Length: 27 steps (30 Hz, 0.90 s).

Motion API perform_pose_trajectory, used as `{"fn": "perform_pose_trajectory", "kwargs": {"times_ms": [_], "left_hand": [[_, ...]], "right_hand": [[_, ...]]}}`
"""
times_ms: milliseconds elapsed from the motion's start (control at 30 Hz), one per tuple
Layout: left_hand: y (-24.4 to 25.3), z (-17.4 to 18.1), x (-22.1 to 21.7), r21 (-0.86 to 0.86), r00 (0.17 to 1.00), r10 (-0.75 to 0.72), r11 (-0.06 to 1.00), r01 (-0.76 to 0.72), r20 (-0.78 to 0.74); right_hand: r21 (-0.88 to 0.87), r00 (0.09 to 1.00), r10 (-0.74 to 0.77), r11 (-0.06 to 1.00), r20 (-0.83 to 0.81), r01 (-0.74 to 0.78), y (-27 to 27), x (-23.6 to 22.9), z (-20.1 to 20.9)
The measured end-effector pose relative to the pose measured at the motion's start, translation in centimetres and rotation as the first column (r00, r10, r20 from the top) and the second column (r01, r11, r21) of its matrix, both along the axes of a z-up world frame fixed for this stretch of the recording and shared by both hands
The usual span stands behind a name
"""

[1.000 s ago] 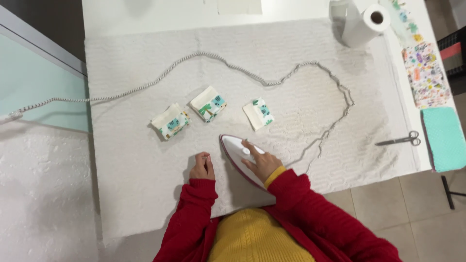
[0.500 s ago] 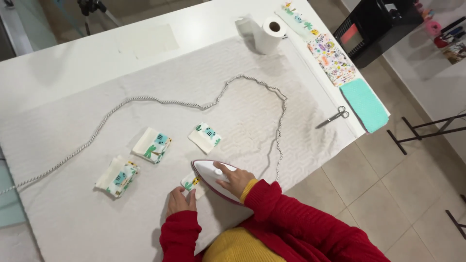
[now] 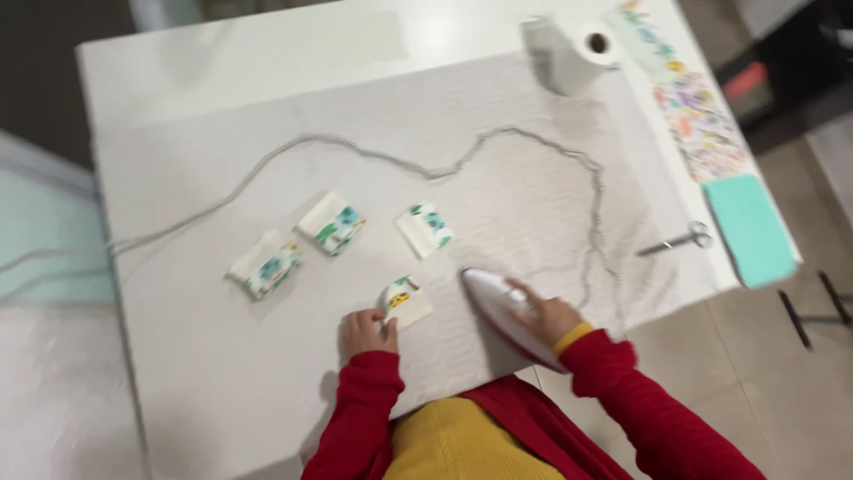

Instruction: Organizing and ironing small patterned fabric squares.

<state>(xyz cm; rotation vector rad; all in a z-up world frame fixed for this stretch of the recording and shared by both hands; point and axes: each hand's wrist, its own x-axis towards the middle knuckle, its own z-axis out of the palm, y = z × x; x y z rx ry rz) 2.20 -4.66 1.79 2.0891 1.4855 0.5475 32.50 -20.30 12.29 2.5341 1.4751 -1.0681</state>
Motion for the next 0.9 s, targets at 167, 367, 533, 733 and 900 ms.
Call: {"fn": "perform_pose_trajectory", "kwargs": {"times_ms": [167,367,533,733,900], "left_hand": [[-0.7,-1.1,1.6,-0.110,0.965,0.132,0.988,-0.110,0.227],[3.0,-0.5,6.3,-0.294,0.737,0.143,0.952,0.079,0.661],[9.6,3.9,13.8,-0.386,0.743,0.071,0.885,0.262,0.666],[14.7,-8.6,16.0,-0.479,0.737,0.179,0.850,0.217,0.652],[15.3,-7.9,16.4,-0.484,0.773,0.217,0.865,0.130,0.596]], "right_hand": [[-0.014,0.969,-0.214,0.976,0.121,0.217,2.4,5.0,0.0],[0.165,0.960,-0.225,0.966,0.167,0.198,2.7,8.1,-2.7],[0.136,0.963,-0.240,0.965,0.122,0.223,3.0,7.9,-2.2],[0.060,0.961,-0.245,0.969,0.132,0.239,3.3,7.5,-1.4],[0.067,0.964,-0.215,0.976,0.156,0.207,3.1,7.5,-1.4]]}}
